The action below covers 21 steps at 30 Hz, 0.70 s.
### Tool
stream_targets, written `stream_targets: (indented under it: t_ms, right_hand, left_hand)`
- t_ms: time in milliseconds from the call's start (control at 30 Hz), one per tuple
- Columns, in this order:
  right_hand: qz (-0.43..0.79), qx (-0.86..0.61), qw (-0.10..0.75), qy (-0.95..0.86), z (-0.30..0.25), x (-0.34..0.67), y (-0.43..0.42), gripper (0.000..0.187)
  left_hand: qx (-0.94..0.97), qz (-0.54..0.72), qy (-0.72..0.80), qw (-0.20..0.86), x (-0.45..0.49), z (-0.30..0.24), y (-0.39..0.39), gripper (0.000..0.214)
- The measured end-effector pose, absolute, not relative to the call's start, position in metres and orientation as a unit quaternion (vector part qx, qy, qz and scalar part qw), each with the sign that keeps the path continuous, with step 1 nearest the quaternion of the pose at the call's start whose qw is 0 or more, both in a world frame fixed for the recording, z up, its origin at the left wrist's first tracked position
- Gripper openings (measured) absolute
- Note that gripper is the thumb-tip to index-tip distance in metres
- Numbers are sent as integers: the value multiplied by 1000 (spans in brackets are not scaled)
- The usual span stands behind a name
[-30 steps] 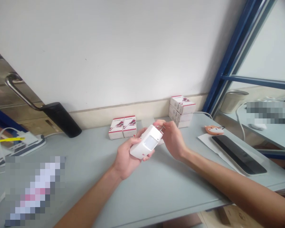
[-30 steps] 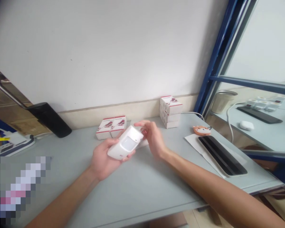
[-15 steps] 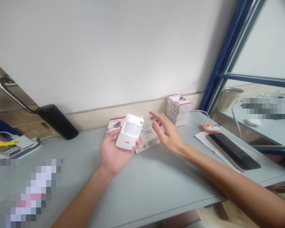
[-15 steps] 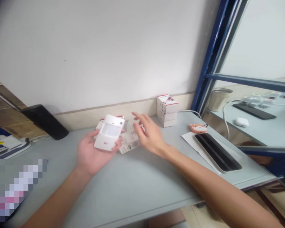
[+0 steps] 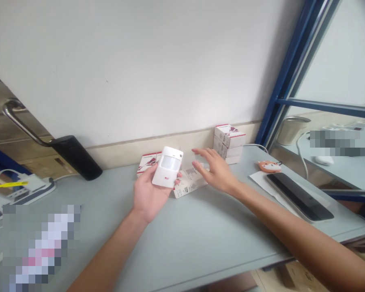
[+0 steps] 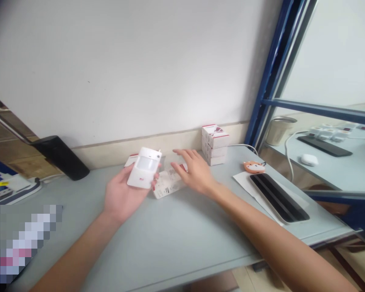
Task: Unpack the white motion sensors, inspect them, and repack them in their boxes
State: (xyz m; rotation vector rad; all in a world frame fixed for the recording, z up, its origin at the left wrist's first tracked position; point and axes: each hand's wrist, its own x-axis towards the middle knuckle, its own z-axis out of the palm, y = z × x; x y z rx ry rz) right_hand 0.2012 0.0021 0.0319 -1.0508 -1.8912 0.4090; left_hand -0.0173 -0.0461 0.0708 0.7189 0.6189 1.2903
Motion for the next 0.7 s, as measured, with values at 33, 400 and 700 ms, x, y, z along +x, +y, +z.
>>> stream_targets:
  t_ms: [33,400,700]
  right_hand:
    - [115,-440,438,-775,27,204,7,44]
    - [427,-380,607,-552,36,211,22,24]
    - [622,-322,649,-296,47,229,32,6]
  left_hand:
    - [314,590,278,690,-20,71,-44,39]
    - [296,612,289,674,-31,71,-36,39]
    - [369,557,297,682,-31,73,-39,41]
